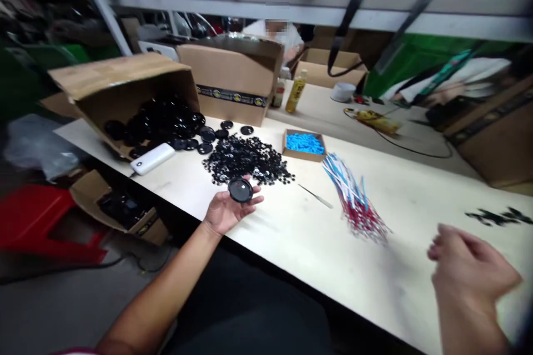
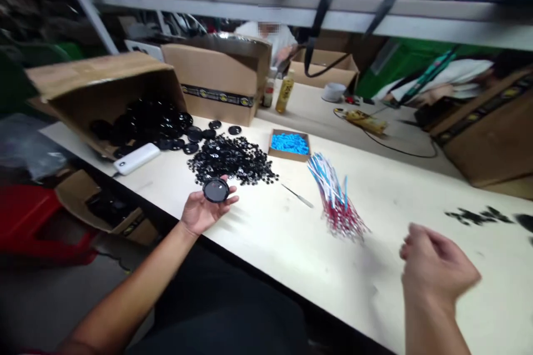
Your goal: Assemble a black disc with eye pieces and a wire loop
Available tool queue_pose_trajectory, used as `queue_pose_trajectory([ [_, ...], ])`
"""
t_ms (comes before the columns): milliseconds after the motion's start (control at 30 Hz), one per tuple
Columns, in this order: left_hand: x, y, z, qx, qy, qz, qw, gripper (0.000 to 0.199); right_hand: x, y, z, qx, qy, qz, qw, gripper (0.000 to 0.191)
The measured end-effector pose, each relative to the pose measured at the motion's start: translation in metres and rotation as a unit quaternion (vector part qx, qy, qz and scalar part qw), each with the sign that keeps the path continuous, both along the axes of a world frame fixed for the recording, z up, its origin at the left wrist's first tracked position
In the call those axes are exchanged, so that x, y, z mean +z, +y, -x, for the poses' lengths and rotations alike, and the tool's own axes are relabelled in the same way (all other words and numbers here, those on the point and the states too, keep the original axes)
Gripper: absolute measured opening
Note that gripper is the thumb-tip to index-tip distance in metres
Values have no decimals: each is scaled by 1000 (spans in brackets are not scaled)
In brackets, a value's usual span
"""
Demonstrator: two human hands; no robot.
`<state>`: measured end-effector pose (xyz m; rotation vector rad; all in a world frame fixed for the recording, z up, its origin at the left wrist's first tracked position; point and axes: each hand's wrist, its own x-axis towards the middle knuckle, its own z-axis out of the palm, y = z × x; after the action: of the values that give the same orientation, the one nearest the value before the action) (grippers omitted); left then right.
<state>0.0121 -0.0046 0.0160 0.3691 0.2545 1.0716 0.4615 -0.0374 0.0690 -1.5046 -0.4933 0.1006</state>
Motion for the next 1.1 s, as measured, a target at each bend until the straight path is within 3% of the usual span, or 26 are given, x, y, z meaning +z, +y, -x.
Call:
queue_pose_trajectory([
  [100,2,-3,-6,-23,29,2,999,88,-1,8,2,60,-54,-3,997,14],
  [200,4,-4,-12,-33,65,2,997,91,8,15,27,140,-89,29,986,21],
  [300,4,-2,-15,-48,88,7,995,94,12,21,56,215,-122,77,966,29],
  [433,1,3,-18,-64,106,38,992,88,5,39,85,311,-171,115,928,30],
  [567,-1,5,-23,-54,129,66,988,79,1,64,117,422,-275,179,845,26],
  [700,-1,5,-27,-37,139,80,986,70,4,93,162,474,-432,271,717,32],
  [733,-1,4,-27,-36,140,80,986,67,4,101,175,475,-455,282,699,35],
  [1100,-6,-2,-23,-16,148,69,986,44,-2,165,288,543,-534,276,586,58],
])
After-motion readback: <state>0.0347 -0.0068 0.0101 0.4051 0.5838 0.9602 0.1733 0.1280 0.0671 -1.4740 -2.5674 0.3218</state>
